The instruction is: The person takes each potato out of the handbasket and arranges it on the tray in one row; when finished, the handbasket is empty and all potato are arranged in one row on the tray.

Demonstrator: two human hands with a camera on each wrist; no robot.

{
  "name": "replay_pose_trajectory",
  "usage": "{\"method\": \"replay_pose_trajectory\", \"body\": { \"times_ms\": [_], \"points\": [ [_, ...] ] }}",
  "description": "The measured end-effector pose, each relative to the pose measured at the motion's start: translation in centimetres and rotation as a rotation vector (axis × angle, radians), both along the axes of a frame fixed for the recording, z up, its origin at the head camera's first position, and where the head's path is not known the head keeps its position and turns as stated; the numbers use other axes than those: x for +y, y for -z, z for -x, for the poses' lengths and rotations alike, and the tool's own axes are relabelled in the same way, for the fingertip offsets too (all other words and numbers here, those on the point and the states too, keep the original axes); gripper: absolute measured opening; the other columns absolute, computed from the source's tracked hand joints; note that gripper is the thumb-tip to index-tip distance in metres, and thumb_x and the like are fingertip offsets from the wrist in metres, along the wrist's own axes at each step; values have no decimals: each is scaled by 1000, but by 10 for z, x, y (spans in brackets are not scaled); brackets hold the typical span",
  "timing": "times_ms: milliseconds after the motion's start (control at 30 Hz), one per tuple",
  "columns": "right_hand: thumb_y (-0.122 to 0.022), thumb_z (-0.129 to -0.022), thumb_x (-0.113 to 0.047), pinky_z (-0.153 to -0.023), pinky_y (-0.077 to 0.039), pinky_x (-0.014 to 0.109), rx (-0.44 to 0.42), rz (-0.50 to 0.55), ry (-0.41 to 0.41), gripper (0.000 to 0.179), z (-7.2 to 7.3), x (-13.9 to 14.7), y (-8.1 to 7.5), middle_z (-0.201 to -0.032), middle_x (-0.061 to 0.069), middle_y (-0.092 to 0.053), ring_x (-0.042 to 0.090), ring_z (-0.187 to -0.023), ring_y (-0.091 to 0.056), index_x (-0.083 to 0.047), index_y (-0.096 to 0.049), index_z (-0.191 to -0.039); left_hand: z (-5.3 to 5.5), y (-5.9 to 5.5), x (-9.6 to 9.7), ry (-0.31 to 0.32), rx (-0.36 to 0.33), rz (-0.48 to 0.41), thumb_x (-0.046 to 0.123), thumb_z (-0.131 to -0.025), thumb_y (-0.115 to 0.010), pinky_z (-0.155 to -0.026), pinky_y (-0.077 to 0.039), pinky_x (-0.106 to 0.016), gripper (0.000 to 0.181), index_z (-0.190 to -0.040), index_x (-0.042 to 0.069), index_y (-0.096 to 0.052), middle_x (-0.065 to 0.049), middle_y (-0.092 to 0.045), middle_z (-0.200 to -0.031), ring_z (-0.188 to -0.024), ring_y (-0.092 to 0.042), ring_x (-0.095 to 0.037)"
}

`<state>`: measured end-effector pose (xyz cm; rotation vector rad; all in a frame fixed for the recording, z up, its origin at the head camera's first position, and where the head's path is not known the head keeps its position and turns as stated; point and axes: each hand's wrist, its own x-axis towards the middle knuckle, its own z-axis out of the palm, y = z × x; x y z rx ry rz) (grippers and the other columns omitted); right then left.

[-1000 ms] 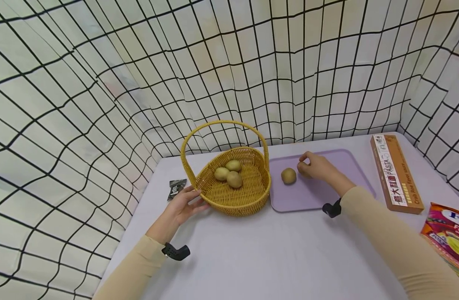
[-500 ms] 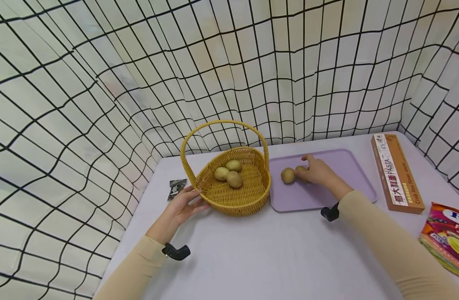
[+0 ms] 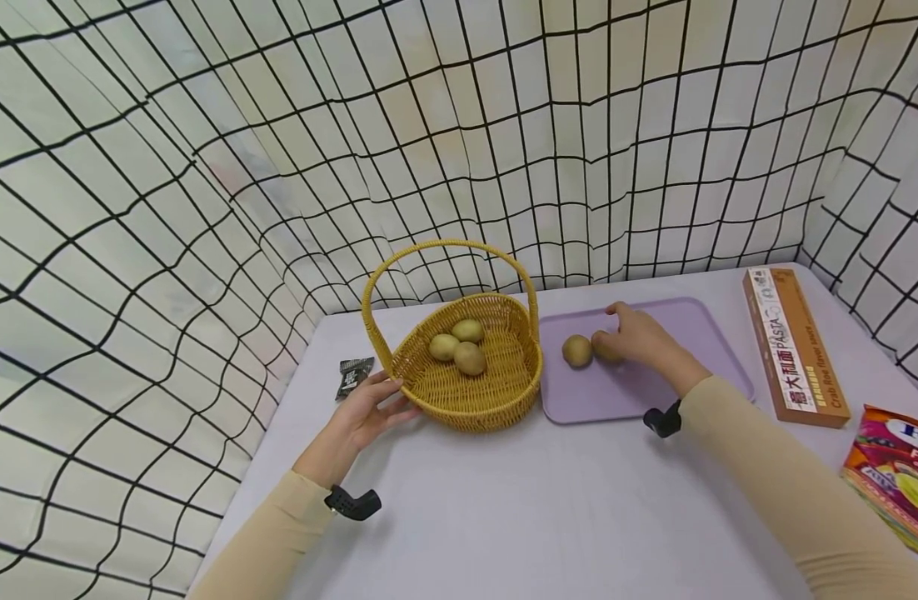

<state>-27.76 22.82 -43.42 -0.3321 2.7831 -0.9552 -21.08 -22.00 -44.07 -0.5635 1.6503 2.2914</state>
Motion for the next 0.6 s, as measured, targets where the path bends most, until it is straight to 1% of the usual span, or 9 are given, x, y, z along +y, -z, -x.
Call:
{"method": "replay_pose_trajectory", "body": {
  "times_ms": [200,367,500,600],
  "points": [
    [-63,-101,-32,-98,-49,67,34,-40,-7,69,0,-2,-9,-131,43,-55,55,-120,-56,11,-38,-148,-1,-2,2,-6,2,-12,2,-103,-57,-108,-47,-63,69,-162,10,-23,-19,-30,-158,-146,-37,-42],
    [-65,-100,-33,-95,-50,66,74,-76,-14,67,-1,-5,-18,-128,42,-56,53,-118,-57,9,-42,-147,-2,-2,1,-11,8,-13,2,-103,-57,-108,-46,-64,69,-162,9,-22,-21,-30,-158,-147,-37,-43],
    [-66,-100,-34,-95,-51,65,97,-96,-34,65,-5,-15,-31,-129,40,-57,52,-118,-57,6,-45,-146,-2,-1,0,-7,15,-11,2,-103,-56,-108,-46,-65,68,-162,7,-23,-22,-30,-160,-147,-37,-44],
    [-65,-100,-34,-97,-51,65,100,-105,-46,62,-12,-25,-44,-131,39,-57,51,-120,-57,4,-47,-146,-2,-1,0,-8,10,-23,2,-103,-56,-110,-44,-64,68,-162,8,-23,-21,-30,-161,-147,-37,-42]
  ]
}}
